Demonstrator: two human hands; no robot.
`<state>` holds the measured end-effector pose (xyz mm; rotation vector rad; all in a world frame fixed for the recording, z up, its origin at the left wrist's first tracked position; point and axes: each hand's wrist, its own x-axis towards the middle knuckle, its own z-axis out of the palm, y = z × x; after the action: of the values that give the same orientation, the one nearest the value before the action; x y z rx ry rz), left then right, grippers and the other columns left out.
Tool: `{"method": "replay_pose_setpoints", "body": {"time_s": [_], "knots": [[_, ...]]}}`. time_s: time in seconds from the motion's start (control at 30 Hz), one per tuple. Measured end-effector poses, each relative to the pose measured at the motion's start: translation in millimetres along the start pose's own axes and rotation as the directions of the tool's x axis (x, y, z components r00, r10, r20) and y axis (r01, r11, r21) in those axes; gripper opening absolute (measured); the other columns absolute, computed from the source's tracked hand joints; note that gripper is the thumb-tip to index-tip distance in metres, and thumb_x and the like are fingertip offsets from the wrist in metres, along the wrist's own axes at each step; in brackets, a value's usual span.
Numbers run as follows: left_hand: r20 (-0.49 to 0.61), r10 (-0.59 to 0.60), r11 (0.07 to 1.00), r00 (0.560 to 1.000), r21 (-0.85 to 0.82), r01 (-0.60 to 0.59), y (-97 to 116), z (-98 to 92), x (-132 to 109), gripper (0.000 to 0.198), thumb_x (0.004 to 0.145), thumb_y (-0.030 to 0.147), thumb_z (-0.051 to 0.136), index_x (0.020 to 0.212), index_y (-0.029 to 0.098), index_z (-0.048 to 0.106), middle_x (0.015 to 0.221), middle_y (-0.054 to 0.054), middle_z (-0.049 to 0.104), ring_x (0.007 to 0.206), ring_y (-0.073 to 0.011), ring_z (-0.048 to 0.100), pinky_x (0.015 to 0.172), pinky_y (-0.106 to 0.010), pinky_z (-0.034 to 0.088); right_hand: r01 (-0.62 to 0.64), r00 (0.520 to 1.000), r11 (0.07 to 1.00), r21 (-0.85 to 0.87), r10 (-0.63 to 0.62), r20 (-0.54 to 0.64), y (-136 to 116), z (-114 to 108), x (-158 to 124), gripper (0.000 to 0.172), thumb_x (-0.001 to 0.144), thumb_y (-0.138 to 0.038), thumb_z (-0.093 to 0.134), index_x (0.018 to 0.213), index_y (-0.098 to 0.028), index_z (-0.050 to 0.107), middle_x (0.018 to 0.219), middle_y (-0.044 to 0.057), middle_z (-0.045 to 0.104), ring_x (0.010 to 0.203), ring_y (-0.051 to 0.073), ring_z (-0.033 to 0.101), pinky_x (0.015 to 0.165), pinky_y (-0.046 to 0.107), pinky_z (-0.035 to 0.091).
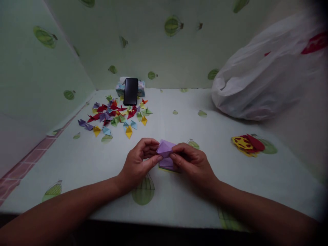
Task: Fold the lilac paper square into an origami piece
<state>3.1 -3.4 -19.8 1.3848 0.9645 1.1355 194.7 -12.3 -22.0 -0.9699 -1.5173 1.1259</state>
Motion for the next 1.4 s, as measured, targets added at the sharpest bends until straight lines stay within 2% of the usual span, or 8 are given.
{"method": "replay_pose_setpoints", "body": {"time_s": [0.13,0.27,0.47,0.63,0.9,1.13,1.27,1.4], "knots": [[0.016,-0.013,0.999,1.0,-0.031,0.014,-0.4,0.8,-1.0,0.035,0.076,0.017,0.075,0.106,0.02,0.057,0.097,-0.004,0.066,0.084,-0.0127,0.066,0.078,-0.025,0.056,-0.017,0.999,0.999,-0.028,0.017,0.029,-1.2,0.0,0.6,0.007,0.087,-0.023,0.063,0.081,-0.02,0.064,0.066,-0.003,0.055,0.058,0.011,0.048,0.054,0.025,0.039],[0.012,-0.002,1.0,1.0,-0.004,0.002,0.8,1.1,-1.4,0.029,0.077,0.018,0.074,0.1,0.019,0.057,0.095,-0.003,0.065,0.082,-0.0132,0.066,0.075,-0.026,0.056,-0.006,0.999,0.998,-0.068,0.009,0.043,-1.0,-0.8,1.1,0.008,0.088,-0.024,0.063,0.081,-0.02,0.064,0.069,-0.001,0.057,0.061,0.012,0.05,0.058,0.027,0.042],[0.007,0.018,1.0,1.0,-0.008,-0.018,2.5,1.2,-1.3,0.024,0.077,0.016,0.073,0.095,0.018,0.058,0.09,-0.002,0.064,0.079,-0.0114,0.065,0.073,-0.023,0.056,0.09,0.996,0.992,-0.091,-0.091,-0.006,1.3,-1.8,2.7,0.006,0.086,-0.019,0.065,0.083,-0.023,0.069,0.097,0.005,0.062,0.093,0.019,0.059,0.078,0.033,0.048],[0.009,0.006,1.0,1.0,-0.012,-0.006,3.4,1.2,-0.5,0.021,0.077,0.017,0.073,0.092,0.018,0.059,0.086,-0.001,0.065,0.077,-0.0109,0.064,0.071,-0.022,0.056,0.018,0.998,0.994,-0.109,-0.012,0.06,-0.2,-1.8,1.7,0.006,0.09,-0.021,0.062,0.084,-0.021,0.065,0.079,0.001,0.06,0.07,0.014,0.055,0.064,0.029,0.044],[-0.031,-0.01,1.0,0.999,0.022,0.01,4.0,0.1,0.9,0.015,0.077,0.019,0.074,0.087,0.017,0.062,0.081,-0.001,0.066,0.075,-0.012,0.066,0.069,-0.023,0.056,0.082,0.997,0.983,-0.163,-0.08,0.017,-1.1,-1.3,0.4,0.007,0.091,-0.019,0.061,0.084,-0.02,0.064,0.082,0.002,0.061,0.074,0.016,0.057,0.067,0.031,0.045],[-0.011,-0.057,0.996,0.998,0.062,0.058,3.4,-1.4,0.1,0.015,0.078,0.023,0.073,0.089,0.015,0.066,0.083,-0.002,0.069,0.076,-0.0132,0.067,0.072,-0.025,0.056,0.16,0.987,0.969,-0.191,-0.155,0.04,-1.6,-1.7,1.3,0.008,0.09,-0.014,0.06,0.085,-0.019,0.065,0.083,0.003,0.063,0.076,0.015,0.059,0.069,0.029,0.045],[0.036,0.044,0.979,0.998,0.199,-0.05,4.0,-3.1,1.5,0.01,0.082,0.022,0.07,0.089,0.015,0.07,0.089,-0.005,0.068,0.08,-0.0142,0.065,0.071,-0.025,0.054,0.234,0.972,0.946,-0.222,-0.22,0.086,-2.8,-1.3,1.9,0.009,0.09,-0.011,0.06,0.084,-0.017,0.065,0.082,0.003,0.063,0.077,0.015,0.058,0.07,0.029,0.045],[0.069,0.117,0.958,0.991,0.255,-0.131,4.4,-3.4,1.6,0.004,0.083,0.02,0.068,0.083,0.016,0.069,0.086,-0.004,0.065,0.079,-0.0138,0.062,0.068,-0.024,0.051,0.231,0.97,0.943,-0.241,-0.206,0.125,-1.7,-0.6,2.6,0.011,0.091,-0.011,0.058,0.083,-0.016,0.065,0.081,0.004,0.063,0.077,0.016,0.057,0.07,0.03,0.044]]}}
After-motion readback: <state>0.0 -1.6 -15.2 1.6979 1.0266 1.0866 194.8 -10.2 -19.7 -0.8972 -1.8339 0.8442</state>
